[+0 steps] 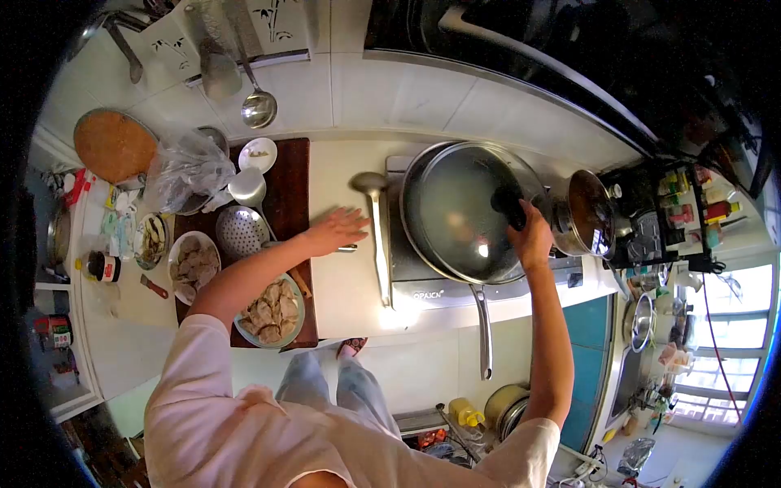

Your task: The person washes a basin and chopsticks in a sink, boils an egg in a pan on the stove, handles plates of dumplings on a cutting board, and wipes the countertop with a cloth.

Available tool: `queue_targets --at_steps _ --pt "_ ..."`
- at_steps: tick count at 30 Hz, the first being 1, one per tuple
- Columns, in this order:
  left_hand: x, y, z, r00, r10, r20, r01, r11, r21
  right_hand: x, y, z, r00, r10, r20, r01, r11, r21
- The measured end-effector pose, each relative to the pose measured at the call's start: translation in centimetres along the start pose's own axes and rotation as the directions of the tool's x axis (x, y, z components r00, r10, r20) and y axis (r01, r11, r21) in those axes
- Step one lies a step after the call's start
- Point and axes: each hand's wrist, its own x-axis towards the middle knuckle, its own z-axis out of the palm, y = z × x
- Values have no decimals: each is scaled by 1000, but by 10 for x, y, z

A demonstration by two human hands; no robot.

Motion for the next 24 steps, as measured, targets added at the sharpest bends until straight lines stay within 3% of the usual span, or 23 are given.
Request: queue_targets --at_steps 3,4,7,10,13,16,19,22,24 --pt "18 5 10 998 26 64 -16 987 -158 0 -3 12 999 -34 10 33 997 74" --pt "21 6 6 999 34 23 -31 994 -108 -1 -4 14 999 -37 10 36 994 99" --pt "41 15 -33 962 -24 273 67 986 -150 -4 -14 13 997 -74 -2 73 972 223" --pt "50 16 -17 989 140 51 -132 982 -135 -3 -19 13 998 -50 28 43 979 199" --pt "54 18 3 968 206 -142 -212 977 -25 -5 -15 14 996 -91 9 88 978 191" --pt "66 21 7 980 197 38 -196 980 -41 -4 -15 16 996 -85 8 83 988 134" --pt "66 17 -8 958 263 119 -261 965 -28 -4 -17 13 995 -103 1 103 987 121" --pt "57 8 -26 942 335 -23 -336 940 -61 -11 -18 11 991 -132 -18 133 981 142" --pt "43 1 -52 951 290 -108 -300 950 -90 -12 -12 15 992 -126 -31 129 974 184"
